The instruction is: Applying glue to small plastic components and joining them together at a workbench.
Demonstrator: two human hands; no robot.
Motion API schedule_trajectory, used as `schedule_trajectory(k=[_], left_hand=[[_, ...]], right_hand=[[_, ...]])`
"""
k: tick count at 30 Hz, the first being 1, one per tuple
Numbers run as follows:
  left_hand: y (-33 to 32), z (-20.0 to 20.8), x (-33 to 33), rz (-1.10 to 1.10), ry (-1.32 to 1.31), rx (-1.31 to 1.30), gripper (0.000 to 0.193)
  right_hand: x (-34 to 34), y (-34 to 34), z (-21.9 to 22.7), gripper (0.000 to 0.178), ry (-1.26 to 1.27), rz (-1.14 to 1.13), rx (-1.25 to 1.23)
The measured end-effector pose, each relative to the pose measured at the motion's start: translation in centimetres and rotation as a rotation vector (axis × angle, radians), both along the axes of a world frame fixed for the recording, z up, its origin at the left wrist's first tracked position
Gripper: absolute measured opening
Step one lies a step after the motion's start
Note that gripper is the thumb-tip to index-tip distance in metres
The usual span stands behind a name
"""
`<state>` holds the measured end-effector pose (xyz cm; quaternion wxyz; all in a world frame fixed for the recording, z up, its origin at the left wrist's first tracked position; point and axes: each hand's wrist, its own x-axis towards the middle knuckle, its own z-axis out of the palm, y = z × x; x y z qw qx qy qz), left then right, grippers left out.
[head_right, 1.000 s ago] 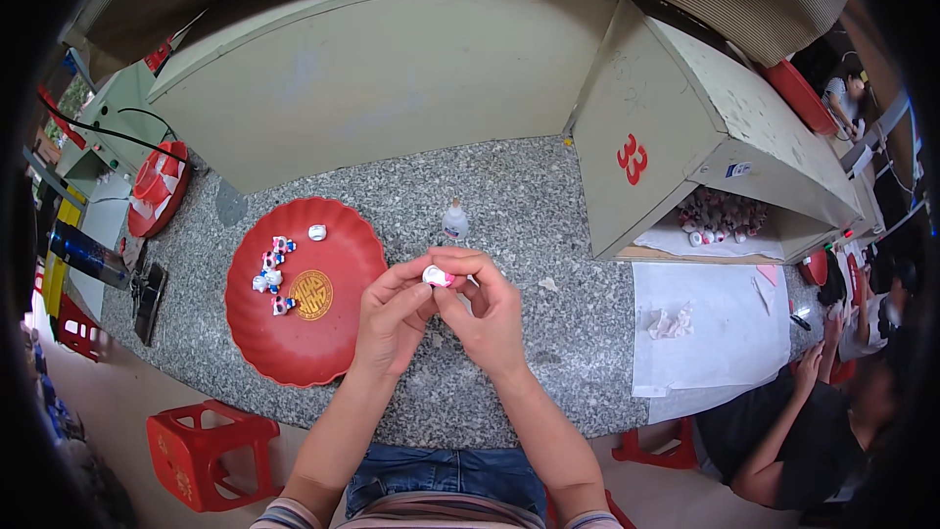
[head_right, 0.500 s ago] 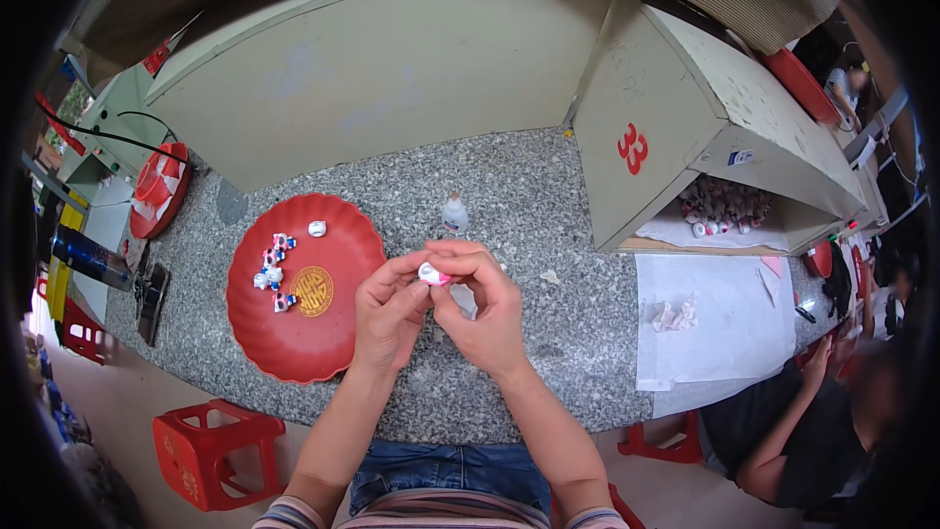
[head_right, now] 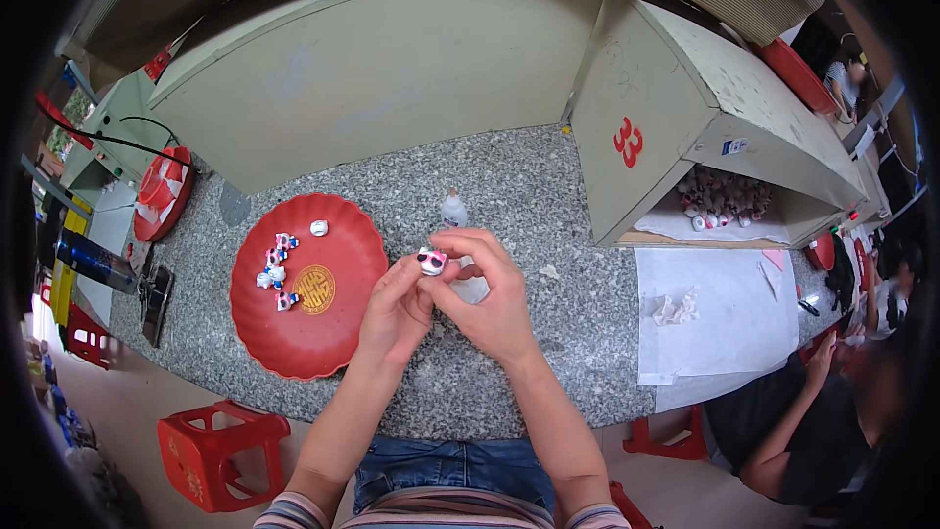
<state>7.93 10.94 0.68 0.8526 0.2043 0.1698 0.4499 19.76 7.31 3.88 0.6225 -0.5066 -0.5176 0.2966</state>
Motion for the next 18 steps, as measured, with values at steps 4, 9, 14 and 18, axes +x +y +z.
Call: schedule_trajectory(k=[4,9,14,18], left_hand=[[-0.2,0.0,-0.2,0.024,0.009,0.087,0.015],[-0.4,1.3,-0.3,0.135,0.240,0.199,0.019],[0.2,1.6,-1.1,0.045,0.265,0.194,0.025],[0.3,1.5,-1.1,0.055,0.209,0.201,0.024]], right_hand=[[0.3,-0.2,-0.4,0.028,-0.061,0.051,0.020],[0.0,-0.2,-0.4,0.027,0.068,0.015,0.009],[0.0,-0.2,-0.1,0.024,-0.211,-0.044,0.112],[-0.2,0.0,0.0,0.025,-0.383,-0.089,0.204]])
